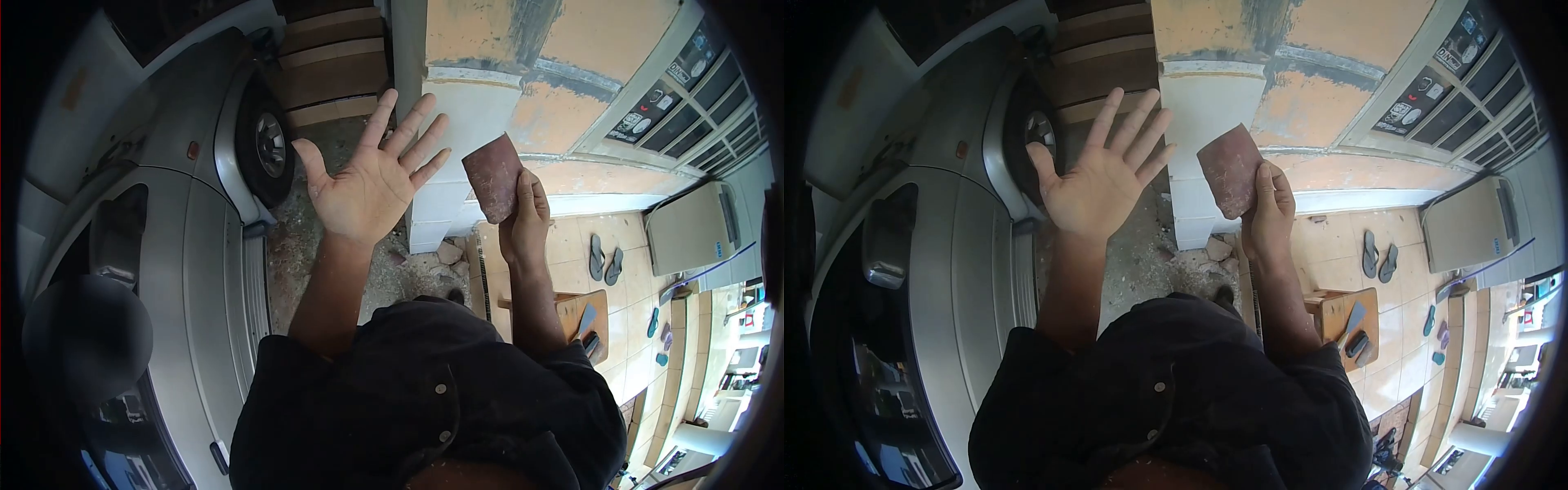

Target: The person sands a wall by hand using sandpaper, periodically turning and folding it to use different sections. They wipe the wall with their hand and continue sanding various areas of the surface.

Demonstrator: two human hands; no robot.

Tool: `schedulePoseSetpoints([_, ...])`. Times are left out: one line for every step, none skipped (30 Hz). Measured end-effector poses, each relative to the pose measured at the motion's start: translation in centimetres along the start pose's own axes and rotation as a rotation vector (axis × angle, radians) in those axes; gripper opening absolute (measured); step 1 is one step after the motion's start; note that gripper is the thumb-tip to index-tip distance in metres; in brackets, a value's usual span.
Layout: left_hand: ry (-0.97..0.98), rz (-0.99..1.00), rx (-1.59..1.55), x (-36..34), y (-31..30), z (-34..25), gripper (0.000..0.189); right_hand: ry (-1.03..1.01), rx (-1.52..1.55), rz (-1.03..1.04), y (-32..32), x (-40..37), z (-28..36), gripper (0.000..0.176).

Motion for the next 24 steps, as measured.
schedulePoseSetpoints([0.007,-0.015,-0.028,-0.1,-0.2,0.0,0.121,0.0,0.0,-0.01,0.3,-0.3,0.0,0.027])
schedulePoseSetpoints([0.0,-0.021,-0.032,-0.3,-0.5,0.2,0.121,0.028,0.018,-0.005,0.9,-0.5,-0.4,0.027])
schedulePoseSetpoints([0.004,-0.004,-0.008,-0.5,-0.6,0.2,0.121,0.057,0.038,0.001,1.5,-0.6,-0.6,0.027])
schedulePoseSetpoints([0.01,0.013,0.016,-0.8,-0.7,0.2,0.12,0.06,0.039,-0.007,1.4,-0.7,-0.7,0.027])
schedulePoseSetpoints([0.006,0.005,0.015,-1.1,-1.1,0.1,0.12,0.071,0.052,0.036,1.9,-0.7,-0.9,0.028])
schedulePoseSetpoints([0.005,-0.004,0.041,-1.3,-1.7,-0.1,0.12,0.082,0.065,0.08,2.4,-0.9,-1.1,0.03])
schedulePoseSetpoints([0.005,-0.013,0.067,-1.7,-2.2,-0.2,0.119,0.088,0.065,0.072,2.5,-1.2,-1.2,0.03])
schedulePoseSetpoints([0.002,-0.018,0.064,-2.1,-2.5,-0.2,0.119,0.117,0.107,0.088,3.0,-1.5,-1.3,0.029])
schedulePoseSetpoints([-0.026,-0.079,0.081,-2.3,-3.2,-0.1,0.114,0.141,0.147,0.105,3.5,-1.6,-1.4,0.029])
schedulePoseSetpoints([-0.056,-0.136,0.097,-2.5,-3.9,0.2,0.109,0.134,0.143,0.101,3.8,-1.7,-1.2,0.029])
schedulePoseSetpoints([-0.064,-0.131,0.09,-2.4,-3.7,0.3,0.109,0.135,0.186,0.149,4.6,-1.8,-1.2,0.029])
schedulePoseSetpoints([-0.169,-0.219,0.333,-2.6,-4.6,0.9,0.096,0.133,0.23,0.195,5.4,-2.0,-1.1,0.028])
schedulePoseSetpoints([-0.277,-0.302,0.579,-3.0,-5.7,1.4,0.082,0.126,0.204,0.213,5.6,-2.0,-1.1,0.027])
schedulePoseSetpoints([-0.293,-0.289,0.573,-3.3,-5.7,1.8,0.082,0.11,0.202,0.201,5.8,-1.8,-0.8,0.027])
schedulePoseSetpoints([-0.278,-0.307,0.828,-3.7,-6.2,1.4,0.063,0.152,0.198,0.17,5.8,-1.7,-1.0,0.023])
schedulePoseSetpoints([-0.257,-0.318,1.084,-3.8,-6.4,0.9,0.044,0.194,0.196,0.14,5.8,-1.6,-1.2,0.019])
schedulePoseSetpoints([-0.189,-0.347,1.008,-3.7,-6.2,0.9,0.031,0.203,0.195,0.115,5.5,-1.4,-1.5,0.019])
schedulePoseSetpoints([-0.202,-0.332,1.003,-3.7,-6.0,1.3,0.031,0.186,0.195,0.104,5.2,-1.4,-1.4,0.019])
schedulePoseSetpoints([-0.202,-0.388,1.071,-4.1,-6.3,0.9,0.037,0.19,0.186,0.149,5.4,-1.4,-1.6,0.019])
schedulePoseSetpoints([-0.198,-0.448,1.139,-4.3,-6.7,0.5,0.043,0.198,0.176,0.197,5.7,-1.5,-1.8,0.019])
schedulePoseSetpoints([-0.201,-0.445,1.136,-4.2,-6.7,0.8,0.043,0.183,0.142,0.196,5.6,-1.6,-1.9,0.018])
schedulePoseSetpoints([-0.194,-0.406,1.101,-4.0,-6.4,1.1,0.044,0.182,0.142,0.195,5.4,-1.6,-2.1,0.018])
schedulePoseSetpoints([-0.185,-0.368,1.067,-3.8,-6.1,1.3,0.045,0.177,0.104,0.202,5.2,-1.6,-2.3,0.018])
schedulePoseSetpoints([-0.181,-0.368,1.069,-3.8,-6.1,1.2,0.045,0.172,0.066,0.21,5.2,-1.5,-2.5,0.018])
Point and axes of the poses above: each hand's wrist, its own x-axis towards the middle knuckle, its own y-axis out of the palm, z = x × y, the point moved 10 cm from there along x, towards the middle knuckle, and after that the axes turned 4 degrees about y, right-handed, at the moved point
